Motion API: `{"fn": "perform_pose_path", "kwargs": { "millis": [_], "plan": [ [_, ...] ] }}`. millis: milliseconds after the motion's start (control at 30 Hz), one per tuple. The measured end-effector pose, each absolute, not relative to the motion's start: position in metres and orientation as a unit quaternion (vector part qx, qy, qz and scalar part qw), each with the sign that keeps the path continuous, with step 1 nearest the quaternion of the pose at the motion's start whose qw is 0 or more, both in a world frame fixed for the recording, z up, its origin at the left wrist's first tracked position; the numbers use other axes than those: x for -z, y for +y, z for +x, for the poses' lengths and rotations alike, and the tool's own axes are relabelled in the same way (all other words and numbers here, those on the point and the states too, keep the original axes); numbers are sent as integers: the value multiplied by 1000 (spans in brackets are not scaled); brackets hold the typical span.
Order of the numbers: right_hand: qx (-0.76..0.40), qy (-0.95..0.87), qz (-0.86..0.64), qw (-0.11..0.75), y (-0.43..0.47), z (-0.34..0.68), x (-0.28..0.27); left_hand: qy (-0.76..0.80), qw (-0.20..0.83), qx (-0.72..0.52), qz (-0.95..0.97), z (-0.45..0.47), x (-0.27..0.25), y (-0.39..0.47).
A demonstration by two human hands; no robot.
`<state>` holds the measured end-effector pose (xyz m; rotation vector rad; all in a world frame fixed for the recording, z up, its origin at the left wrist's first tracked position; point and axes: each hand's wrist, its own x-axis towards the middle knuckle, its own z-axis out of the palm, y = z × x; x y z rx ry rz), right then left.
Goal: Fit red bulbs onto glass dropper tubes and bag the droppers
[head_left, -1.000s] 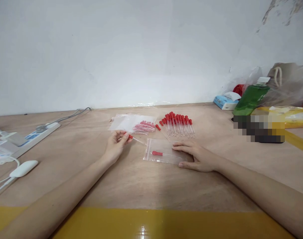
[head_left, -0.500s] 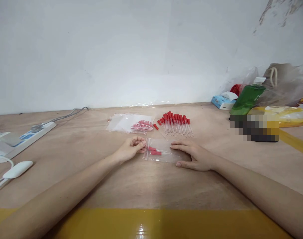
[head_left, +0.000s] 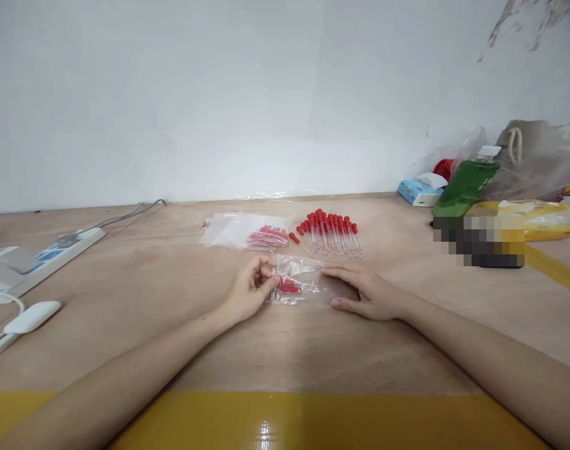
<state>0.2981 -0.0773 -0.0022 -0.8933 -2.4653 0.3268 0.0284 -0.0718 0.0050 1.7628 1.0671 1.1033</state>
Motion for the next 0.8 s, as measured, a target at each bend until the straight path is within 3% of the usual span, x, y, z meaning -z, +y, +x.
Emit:
{"fn": "perform_pose_path", "kwargs": {
  "millis": [300, 367, 500, 567, 800],
  "plan": [
    [-111, -906, -332, 237, -76, 298, 4, 445, 413, -368, 704, 15, -16, -65],
    [-109, -908, -331, 234, -76, 299, 4, 461, 348, -355, 735, 11, -29, -57],
    [-102, -910, -324, 239, -75, 298, 4, 441, 69, -296, 844, 18, -57, -25],
    [-100, -910, -321, 242, -76, 298, 3, 389, 0, -229, 892, 32, -65, -2],
    [-105, -907, -331, 239, -77, 297, 1, 328, 0, -24, 944, 81, -61, 71]
  ]
}}
